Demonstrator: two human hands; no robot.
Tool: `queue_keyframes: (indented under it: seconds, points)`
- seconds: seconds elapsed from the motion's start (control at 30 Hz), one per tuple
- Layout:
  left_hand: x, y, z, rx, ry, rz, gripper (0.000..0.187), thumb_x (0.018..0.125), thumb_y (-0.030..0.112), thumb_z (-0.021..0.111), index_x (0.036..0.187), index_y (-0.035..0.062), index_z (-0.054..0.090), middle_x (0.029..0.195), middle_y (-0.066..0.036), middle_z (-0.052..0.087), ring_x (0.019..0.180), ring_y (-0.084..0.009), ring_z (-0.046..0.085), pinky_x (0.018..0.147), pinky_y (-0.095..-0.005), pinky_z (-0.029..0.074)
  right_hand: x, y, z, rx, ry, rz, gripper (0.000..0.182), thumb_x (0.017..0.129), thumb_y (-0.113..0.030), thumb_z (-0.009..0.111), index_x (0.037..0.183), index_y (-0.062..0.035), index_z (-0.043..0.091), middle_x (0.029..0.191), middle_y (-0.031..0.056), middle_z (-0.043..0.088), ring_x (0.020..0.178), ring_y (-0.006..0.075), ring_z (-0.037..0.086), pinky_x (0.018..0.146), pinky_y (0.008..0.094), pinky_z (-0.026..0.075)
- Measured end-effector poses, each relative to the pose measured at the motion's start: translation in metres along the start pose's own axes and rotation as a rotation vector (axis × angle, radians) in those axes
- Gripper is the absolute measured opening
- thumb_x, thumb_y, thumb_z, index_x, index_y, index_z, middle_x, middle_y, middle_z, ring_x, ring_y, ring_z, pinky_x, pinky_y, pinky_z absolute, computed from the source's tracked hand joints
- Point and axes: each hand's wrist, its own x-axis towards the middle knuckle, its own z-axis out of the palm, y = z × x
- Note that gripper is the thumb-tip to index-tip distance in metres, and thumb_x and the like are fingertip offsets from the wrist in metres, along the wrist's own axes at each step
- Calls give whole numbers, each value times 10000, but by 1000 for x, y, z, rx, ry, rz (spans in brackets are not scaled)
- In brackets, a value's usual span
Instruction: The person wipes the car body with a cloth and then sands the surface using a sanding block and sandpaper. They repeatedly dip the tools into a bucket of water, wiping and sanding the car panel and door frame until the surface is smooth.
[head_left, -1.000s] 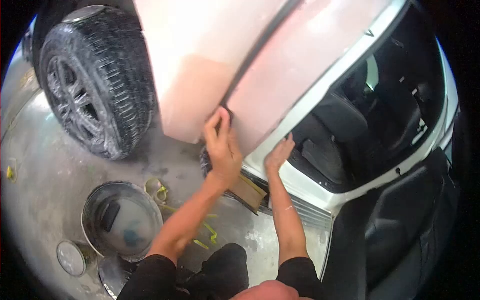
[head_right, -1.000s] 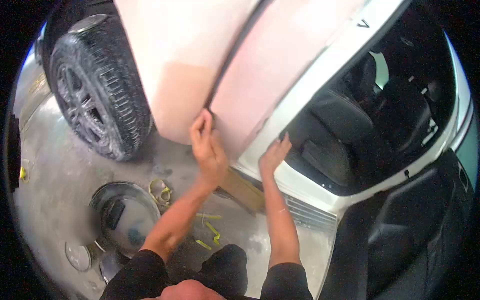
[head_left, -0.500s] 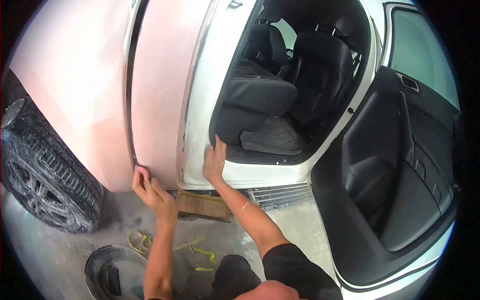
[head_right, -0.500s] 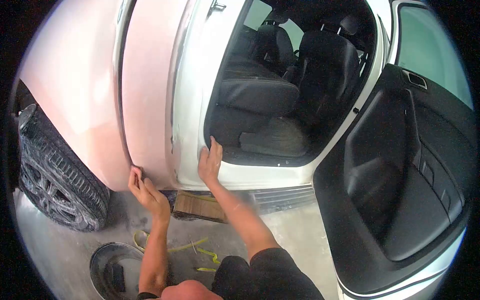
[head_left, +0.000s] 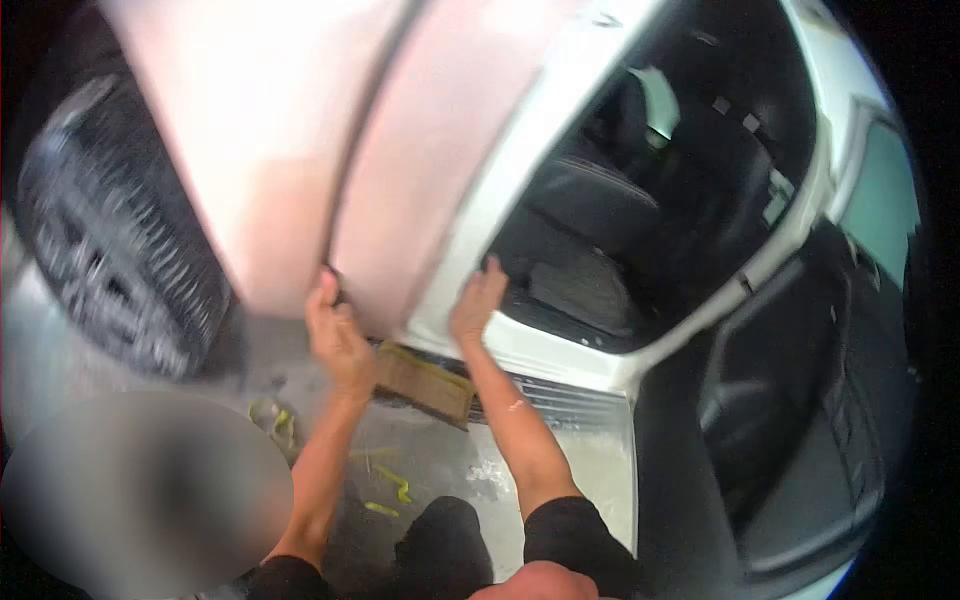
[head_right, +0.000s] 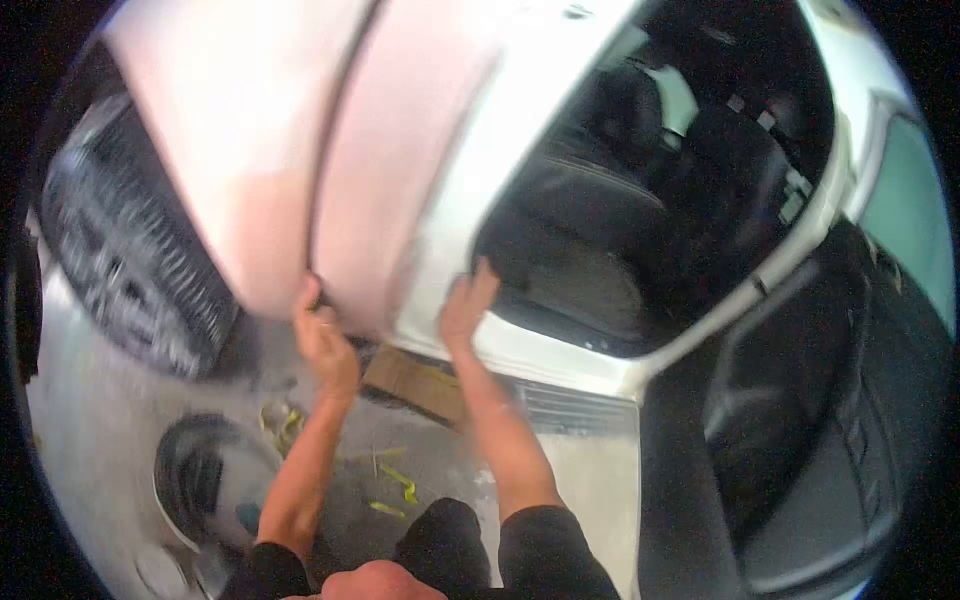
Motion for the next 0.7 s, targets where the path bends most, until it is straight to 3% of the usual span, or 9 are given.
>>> queue_keyframes:
  seconds: [0.07,0.17,0.23,0.3,0.33,0.43,0.6,0.67,0.7]
  points:
    - [-34,-23,-7,84,-18,-64,365,1068,64,422,1350,-108,579,1423,-250,553,1331,-350,540,1129,-418,399,-1,5,3,50,0,-15,477,1040,-163,428,1420,123,457,1279,308,505,1195,451,487,1087,493,346]
    - [13,32,9,74,30,-55,354,1048,46,460,1339,-109,590,1426,-251,564,1344,-350,539,1140,-413,393,0,28,0,-74,-84,-125,492,1053,-175,398,1435,131,442,1313,322,499,1224,466,484,1096,498,340]
    - [17,38,3,36,36,-25,354,1042,37,476,1347,-105,587,1430,-251,566,1352,-343,537,1144,-409,391,5,1,-8,24,-92,101,493,1052,-174,392,1428,140,440,1340,332,490,1239,479,480,1097,509,340]
    - [-14,3,2,54,51,-40,358,1045,36,482,1361,-101,580,1432,-246,570,1358,-334,534,1145,-402,391,5,3,-4,8,-90,-30,498,1056,-183,388,1421,153,436,1334,352,489,1234,489,475,1091,524,341]
    - [-36,-15,-3,32,60,-218,367,1053,41,476,1381,-93,572,1443,-235,568,1360,-317,535,1147,-396,391,7,6,-3,-28,-95,-86,501,1056,-184,386,1419,159,433,1328,358,491,1232,490,475,1091,526,339]
    - [-24,-1,-10,-37,38,-299,366,1057,46,470,1378,-96,571,1456,-228,561,1365,-307,533,1153,-399,388,7,2,-7,-201,-131,-277,516,1052,-192,375,1397,188,434,1313,379,501,1210,504,466,1087,537,336]
    - [-17,3,3,-1,121,-48,359,1083,146,465,1341,-55,612,1398,-237,594,1291,-376,583,1111,-397,429,7,22,-9,-231,-114,-278,523,1061,-210,368,1387,190,451,1347,374,497,1197,495,475,1081,535,345]
    - [-53,-46,-12,119,46,-530,359,1095,222,458,1187,-64,655,1178,-246,682,1084,-381,653,973,-415,492,2,15,-5,-158,-90,-176,522,1069,-218,373,1394,184,451,1362,366,497,1208,488,478,1084,533,350]
    - [-66,-55,-24,159,-76,-585,367,1097,264,459,1098,-56,638,1053,-199,660,961,-331,604,876,-418,481,4,-2,-10,-58,-77,-49,521,1073,-221,381,1397,181,449,1368,360,499,1220,486,477,1087,534,352]
